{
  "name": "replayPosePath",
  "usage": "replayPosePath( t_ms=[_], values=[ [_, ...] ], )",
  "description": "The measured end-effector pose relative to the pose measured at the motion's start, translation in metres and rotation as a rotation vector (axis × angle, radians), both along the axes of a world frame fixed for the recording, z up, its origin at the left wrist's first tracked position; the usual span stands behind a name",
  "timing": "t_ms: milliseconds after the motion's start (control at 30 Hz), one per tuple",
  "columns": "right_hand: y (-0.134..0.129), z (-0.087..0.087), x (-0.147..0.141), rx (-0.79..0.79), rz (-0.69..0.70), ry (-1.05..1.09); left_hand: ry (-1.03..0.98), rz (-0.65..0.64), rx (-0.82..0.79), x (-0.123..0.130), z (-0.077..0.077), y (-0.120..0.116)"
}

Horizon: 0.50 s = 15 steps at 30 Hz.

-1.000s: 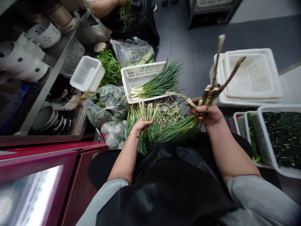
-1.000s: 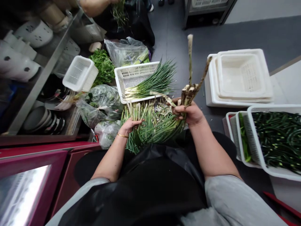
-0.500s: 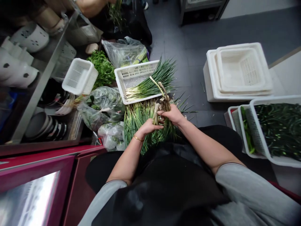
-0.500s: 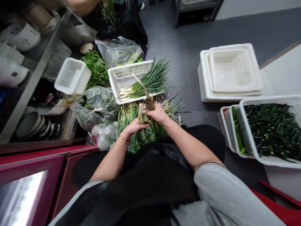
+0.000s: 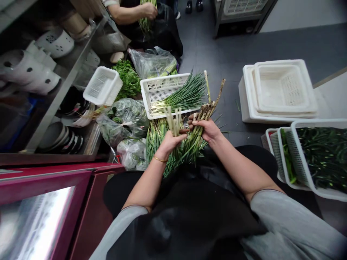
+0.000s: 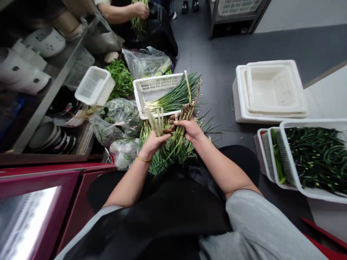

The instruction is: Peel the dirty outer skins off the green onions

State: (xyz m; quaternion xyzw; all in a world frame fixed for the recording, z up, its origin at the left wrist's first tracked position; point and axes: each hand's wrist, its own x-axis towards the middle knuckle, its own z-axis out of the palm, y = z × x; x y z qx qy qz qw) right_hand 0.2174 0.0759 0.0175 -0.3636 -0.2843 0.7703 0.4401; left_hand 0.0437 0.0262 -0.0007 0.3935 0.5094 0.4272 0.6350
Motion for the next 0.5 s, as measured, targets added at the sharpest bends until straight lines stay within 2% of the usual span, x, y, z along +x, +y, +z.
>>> replayPosePath(
  t_ms=[100, 233, 367, 500],
  values=[
    [-0.004, 0.001, -0.006, 0.032, 0.018, -0.004, -0.085, -0.063, 0.021, 0.021, -0.019, 0.003],
    [-0.002, -0.007, -0.010, 0.092, 0.023, -0.073, -0.122, -0.049, -0.020, 0.022, -0.029, 0.003],
    [0.007, -0.014, -0.001, 0.142, -0.043, -0.213, -0.092, 0.105, -0.107, 0.007, -0.031, 0.010],
    [0.015, -0.011, 0.015, 0.154, -0.115, -0.374, -0.049, 0.292, -0.052, -0.017, -0.025, 0.023]
  ],
)
